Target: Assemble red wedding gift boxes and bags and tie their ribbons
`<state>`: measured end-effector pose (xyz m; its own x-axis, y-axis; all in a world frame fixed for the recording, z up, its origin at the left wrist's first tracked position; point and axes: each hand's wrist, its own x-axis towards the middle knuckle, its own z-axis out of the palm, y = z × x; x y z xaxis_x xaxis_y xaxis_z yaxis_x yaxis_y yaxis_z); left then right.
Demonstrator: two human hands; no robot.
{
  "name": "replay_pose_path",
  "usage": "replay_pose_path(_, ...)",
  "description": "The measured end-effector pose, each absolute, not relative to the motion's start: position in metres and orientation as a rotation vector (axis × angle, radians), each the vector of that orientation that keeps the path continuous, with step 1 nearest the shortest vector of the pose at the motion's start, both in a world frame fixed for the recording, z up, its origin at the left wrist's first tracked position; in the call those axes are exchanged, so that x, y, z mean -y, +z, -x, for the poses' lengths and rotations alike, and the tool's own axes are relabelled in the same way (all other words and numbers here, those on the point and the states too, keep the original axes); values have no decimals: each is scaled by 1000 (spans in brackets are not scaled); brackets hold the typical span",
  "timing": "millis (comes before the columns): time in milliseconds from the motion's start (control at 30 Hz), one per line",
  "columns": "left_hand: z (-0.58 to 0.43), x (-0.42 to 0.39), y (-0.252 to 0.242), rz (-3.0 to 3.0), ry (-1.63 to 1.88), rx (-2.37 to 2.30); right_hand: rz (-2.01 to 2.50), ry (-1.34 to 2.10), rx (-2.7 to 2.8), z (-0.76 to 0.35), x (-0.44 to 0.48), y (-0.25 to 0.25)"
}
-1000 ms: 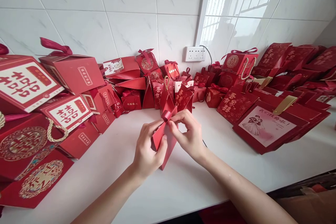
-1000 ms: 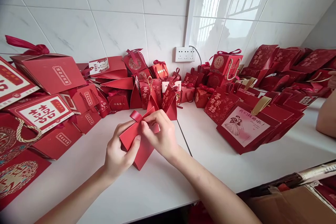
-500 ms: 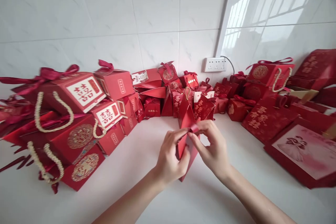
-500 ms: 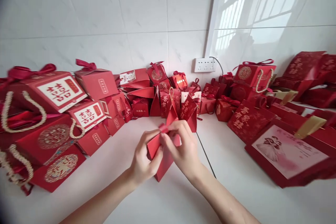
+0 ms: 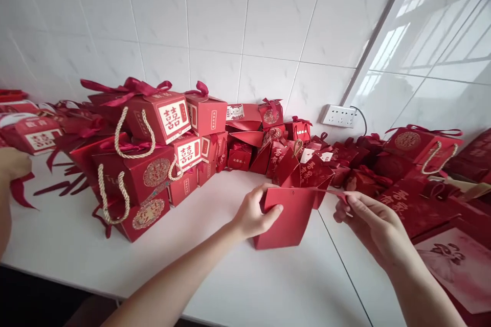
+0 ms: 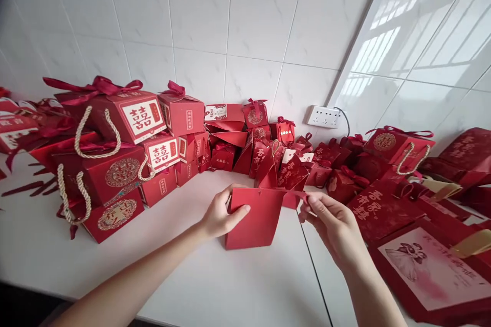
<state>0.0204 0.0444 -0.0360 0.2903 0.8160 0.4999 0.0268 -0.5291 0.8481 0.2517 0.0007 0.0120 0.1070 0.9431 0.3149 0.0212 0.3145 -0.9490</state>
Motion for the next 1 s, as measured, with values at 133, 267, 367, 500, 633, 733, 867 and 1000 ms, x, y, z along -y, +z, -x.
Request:
replay_pose_path(133,-15,-44,-27,-1787,1125,-586,957,956,1081,-255,0,14)
replay_pose_path(267,-14,-40,-24,-1758,1110,-548,941,911,1016,-252,-3,23)
replay_pose_path(367,-15,-40,-25,-1684,1151,-573,916,785,925,-258,-2,30)
replay_pose_path(500,-14,-45,-25,-1561,1231,-669,1033,647,1028,-272,6,22)
replay_pose_path(633,-12,-47,-25,-1515,1289,-669,1538,562,1413,-278,12,0)
replay_pose_path(733,-13,-47,-24,-1525,1296,-650,1571,461,1507,-269,12,-4)
replay_pose_path(867,-16,-46,-24,-1560,1324,-711,1385,677,1651,-244,4,12)
replay_pose_path(1000,-15,-48,-26,-1625,1303,-687,1230,692,1853,-224,-6,28)
